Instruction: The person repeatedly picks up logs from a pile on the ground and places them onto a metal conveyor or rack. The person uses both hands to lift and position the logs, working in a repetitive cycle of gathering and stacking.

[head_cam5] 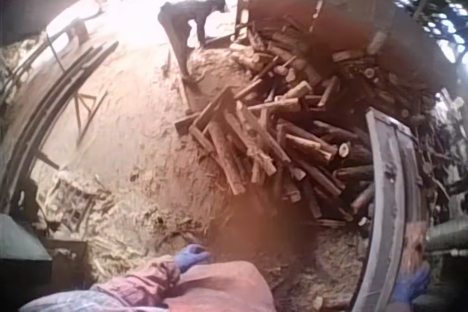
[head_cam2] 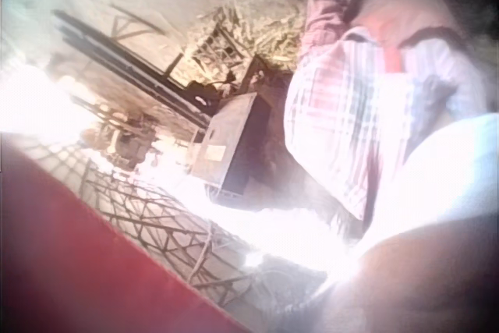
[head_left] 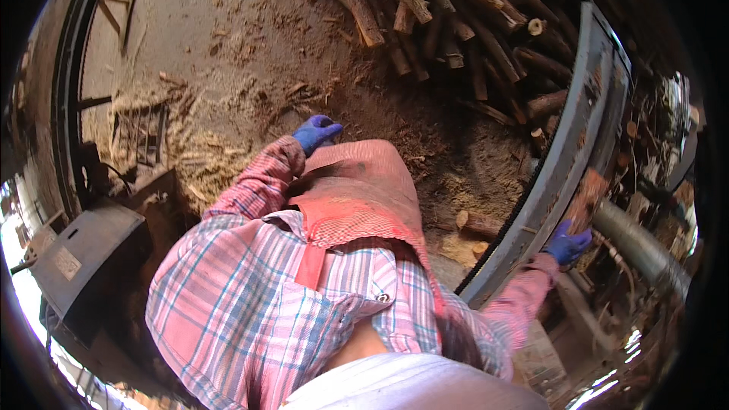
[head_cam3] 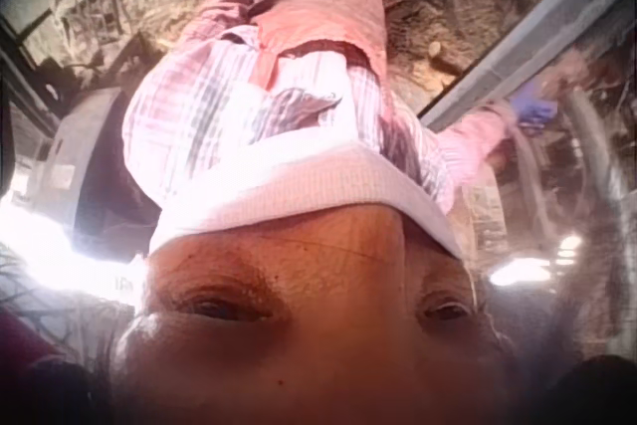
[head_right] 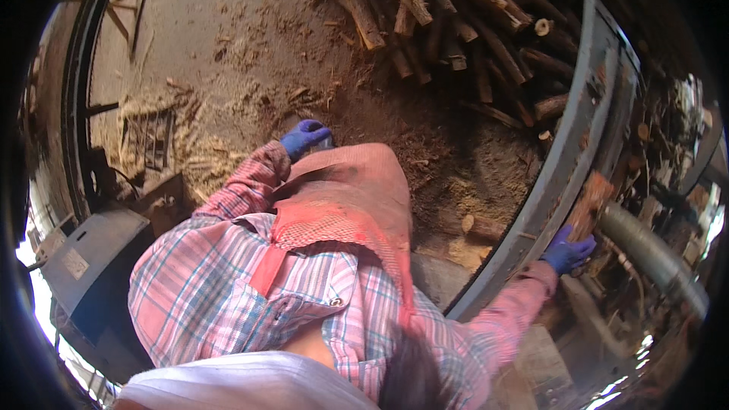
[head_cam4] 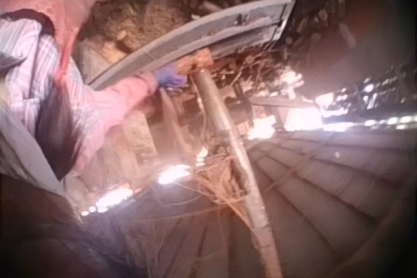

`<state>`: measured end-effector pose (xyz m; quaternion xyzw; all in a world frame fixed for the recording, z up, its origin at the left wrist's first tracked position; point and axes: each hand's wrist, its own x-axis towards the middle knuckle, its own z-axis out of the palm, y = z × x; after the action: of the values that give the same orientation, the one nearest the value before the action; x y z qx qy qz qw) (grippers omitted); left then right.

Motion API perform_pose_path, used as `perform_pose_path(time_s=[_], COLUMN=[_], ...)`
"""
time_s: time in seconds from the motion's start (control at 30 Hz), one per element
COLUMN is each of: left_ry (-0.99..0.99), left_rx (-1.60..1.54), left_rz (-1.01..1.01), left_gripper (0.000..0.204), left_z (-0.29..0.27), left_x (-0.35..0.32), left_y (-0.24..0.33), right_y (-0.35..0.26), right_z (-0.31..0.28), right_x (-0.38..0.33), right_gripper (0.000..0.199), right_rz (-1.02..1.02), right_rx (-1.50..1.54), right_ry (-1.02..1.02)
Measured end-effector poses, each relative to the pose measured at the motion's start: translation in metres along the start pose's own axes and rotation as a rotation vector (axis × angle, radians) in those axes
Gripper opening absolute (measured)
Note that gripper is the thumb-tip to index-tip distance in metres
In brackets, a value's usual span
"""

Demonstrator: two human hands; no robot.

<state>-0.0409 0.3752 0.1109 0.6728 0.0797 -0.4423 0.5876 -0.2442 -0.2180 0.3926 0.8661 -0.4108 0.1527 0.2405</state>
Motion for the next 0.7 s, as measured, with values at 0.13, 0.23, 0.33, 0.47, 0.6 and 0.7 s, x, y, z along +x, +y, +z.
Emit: perform_pose_path(time_s=[0.13,0.23,0.33,0.47,0.6,0.7], left_ry=[0.078,-0.024,0.103,0.331,0.801,0.814], left_rx=[0.004,0.241,0.634,0.296,0.218,0.316], left_rz=[-0.385,-0.173,0.179,-0.286,-0.533,-0.655], left_gripper=[0.041,0.037,0.040,0.064,0.119,0.143], left_z=[-0.054,-0.103,-0.125,-0.143,-0.181,-0.228], left_x=[0.035,0.098,0.171,0.311,0.453,0.528], left_y=[-0.018,-0.102,-0.151,-0.142,-0.145,-0.171], right_y=[-0.220,-0.297,-0.325,-0.310,-0.318,-0.298], right_z=[-0.036,0.029,0.107,0.182,0.243,0.258], right_x=[-0.066,-0.144,-0.220,-0.262,-0.253,-0.208], right_gripper=[0.061,0.068,0.068,0.067,0.045,0.019], right_rz=[-0.043,-0.390,-0.297,0.169,0.607,0.277], right_rx=[1.041,0.928,0.904,0.759,0.338,0.537], right_ry=[-0.342,-0.623,-1.108,-1.630,-1.484,-1.725])
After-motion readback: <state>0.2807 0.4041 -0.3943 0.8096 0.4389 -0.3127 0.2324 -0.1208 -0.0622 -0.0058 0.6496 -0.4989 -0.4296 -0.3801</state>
